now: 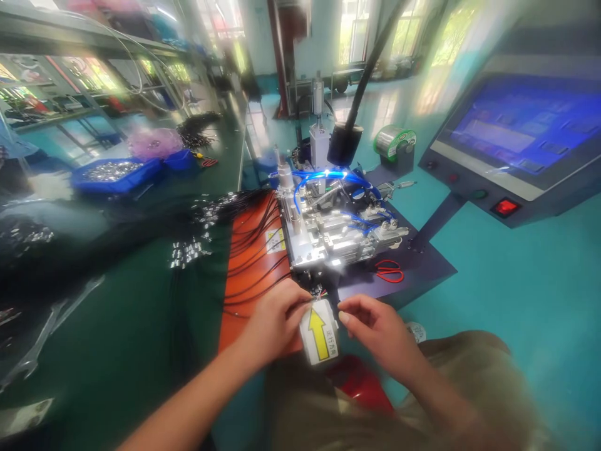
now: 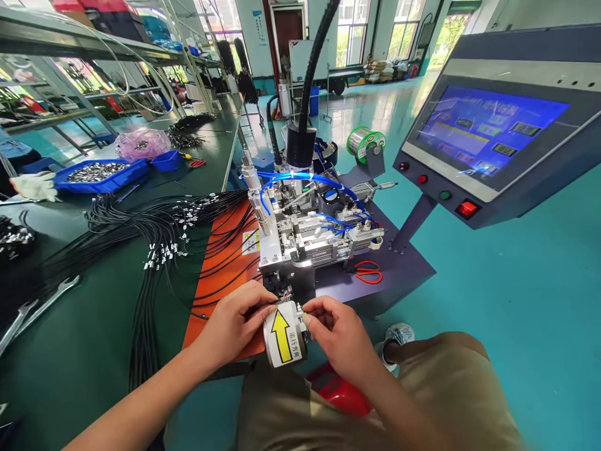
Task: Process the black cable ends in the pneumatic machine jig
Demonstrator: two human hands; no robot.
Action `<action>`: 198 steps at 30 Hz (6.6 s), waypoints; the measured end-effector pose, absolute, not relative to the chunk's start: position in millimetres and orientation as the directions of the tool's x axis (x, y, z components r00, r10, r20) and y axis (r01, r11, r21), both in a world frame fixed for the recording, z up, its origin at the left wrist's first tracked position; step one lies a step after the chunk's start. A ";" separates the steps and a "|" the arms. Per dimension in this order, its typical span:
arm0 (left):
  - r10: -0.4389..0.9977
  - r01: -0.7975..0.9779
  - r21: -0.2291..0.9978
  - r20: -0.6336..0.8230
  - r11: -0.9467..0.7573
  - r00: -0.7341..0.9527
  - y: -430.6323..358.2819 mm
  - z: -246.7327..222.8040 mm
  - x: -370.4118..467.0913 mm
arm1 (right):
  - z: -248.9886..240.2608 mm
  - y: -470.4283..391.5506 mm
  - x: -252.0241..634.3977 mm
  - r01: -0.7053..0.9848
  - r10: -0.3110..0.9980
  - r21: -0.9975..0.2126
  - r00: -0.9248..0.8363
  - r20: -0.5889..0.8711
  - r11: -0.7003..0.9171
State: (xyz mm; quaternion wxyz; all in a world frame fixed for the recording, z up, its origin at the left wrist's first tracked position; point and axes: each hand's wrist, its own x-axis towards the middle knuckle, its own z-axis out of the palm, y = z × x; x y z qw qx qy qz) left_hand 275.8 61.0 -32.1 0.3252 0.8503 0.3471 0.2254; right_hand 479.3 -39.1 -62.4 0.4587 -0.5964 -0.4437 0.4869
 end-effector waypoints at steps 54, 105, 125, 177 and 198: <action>0.694 0.458 0.533 0.431 -0.712 0.577 49.7 -49.5 276.9 | -47.9 -11.3 444.2 -0.076 0.959 -0.984 0.223 -0.177 -0.164; 0.643 0.464 0.476 0.343 -0.747 0.684 54.5 -51.6 276.0 | -22.8 2.0 488.3 0.511 0.996 -0.860 0.077 0.042 -0.003; 0.581 0.429 0.407 0.407 -0.806 0.705 55.4 -57.5 274.0 | -112.6 35.0 634.6 0.986 0.957 -0.062 0.134 -0.258 -0.155; 0.542 0.396 0.371 0.550 -0.840 0.635 52.7 -59.1 275.4 | -86.9 -24.2 503.7 0.799 0.883 -0.475 -0.140 0.448 0.368; 0.533 0.401 0.352 0.527 -0.846 0.662 53.3 -58.1 274.7 | -91.9 -25.9 509.8 0.815 0.893 -0.474 -0.112 0.435 0.333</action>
